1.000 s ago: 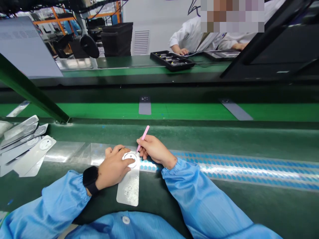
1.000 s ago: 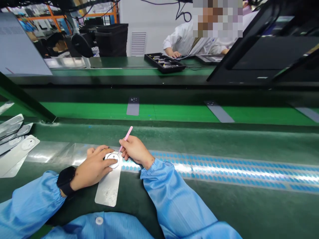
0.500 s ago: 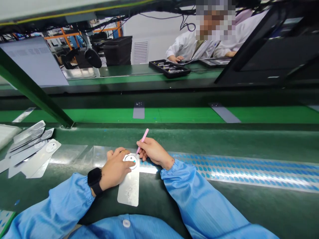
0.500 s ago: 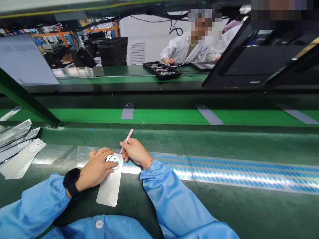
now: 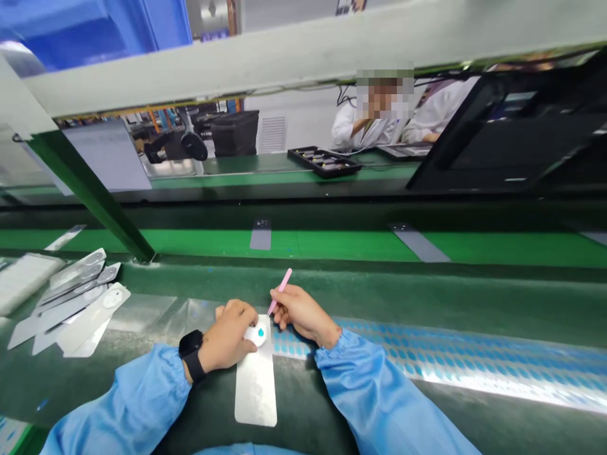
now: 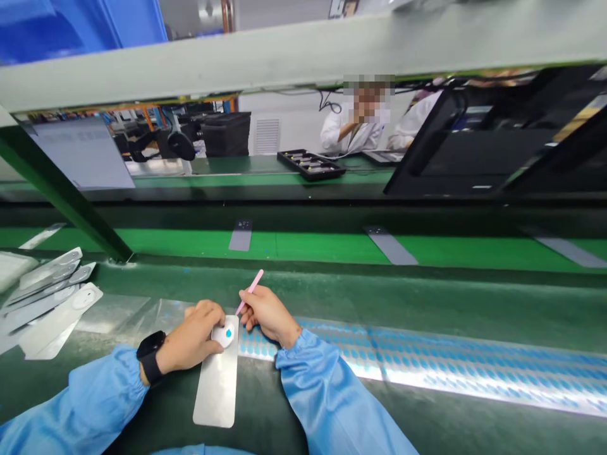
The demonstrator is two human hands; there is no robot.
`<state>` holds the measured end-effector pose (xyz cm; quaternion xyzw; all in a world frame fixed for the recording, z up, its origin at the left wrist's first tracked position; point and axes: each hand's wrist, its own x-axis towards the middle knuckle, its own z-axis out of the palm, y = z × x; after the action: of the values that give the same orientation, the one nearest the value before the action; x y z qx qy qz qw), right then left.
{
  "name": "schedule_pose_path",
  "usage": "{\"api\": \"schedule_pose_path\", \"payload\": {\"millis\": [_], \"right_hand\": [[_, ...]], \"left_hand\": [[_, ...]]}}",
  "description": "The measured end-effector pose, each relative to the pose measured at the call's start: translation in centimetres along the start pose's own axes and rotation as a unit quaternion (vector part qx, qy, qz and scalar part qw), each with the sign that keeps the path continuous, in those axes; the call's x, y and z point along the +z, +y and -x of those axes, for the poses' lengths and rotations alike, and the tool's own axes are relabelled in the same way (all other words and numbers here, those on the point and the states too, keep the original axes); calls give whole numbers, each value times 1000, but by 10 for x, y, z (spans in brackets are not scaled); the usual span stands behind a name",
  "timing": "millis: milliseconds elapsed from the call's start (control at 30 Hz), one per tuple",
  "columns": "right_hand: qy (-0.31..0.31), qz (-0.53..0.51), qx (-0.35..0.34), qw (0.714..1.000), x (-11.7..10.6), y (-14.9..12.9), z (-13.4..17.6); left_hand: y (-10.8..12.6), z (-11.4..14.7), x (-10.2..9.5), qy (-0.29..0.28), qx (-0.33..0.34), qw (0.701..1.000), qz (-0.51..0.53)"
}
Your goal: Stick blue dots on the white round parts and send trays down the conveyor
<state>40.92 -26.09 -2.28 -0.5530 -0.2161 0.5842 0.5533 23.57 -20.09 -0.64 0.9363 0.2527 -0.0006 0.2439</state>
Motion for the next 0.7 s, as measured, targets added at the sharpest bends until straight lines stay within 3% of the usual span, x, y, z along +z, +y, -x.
{"api": "schedule_pose_path", "payload": {"millis": [67, 167, 300, 367, 433, 600, 700], "right_hand": [[-9, -30, -6, 1000, -5, 1, -3], [-30, -82, -12, 996, -11, 5, -8], [-42, -107, -20, 993, -16, 10, -14], [-43, -108, -22, 993, -16, 11, -15], [-40, -109, -22, 993, -15, 11, -14], [-23, -121, -15, 992, -11, 8, -10], [-16, -124, -20, 992, -11, 10, -10]], "left_hand": [[-10, -11, -16, 25, 14, 999, 23], [-32, -45, -65, 94, 22, 995, -33], [-51, -104, -143, 179, -70, 972, -134], [-53, -130, -161, 221, -130, 954, -156], [-49, -152, -158, 229, -179, 942, -165], [-30, -192, -98, 123, -212, 960, -134], [-22, -203, -75, 86, -216, 966, -115]]}}
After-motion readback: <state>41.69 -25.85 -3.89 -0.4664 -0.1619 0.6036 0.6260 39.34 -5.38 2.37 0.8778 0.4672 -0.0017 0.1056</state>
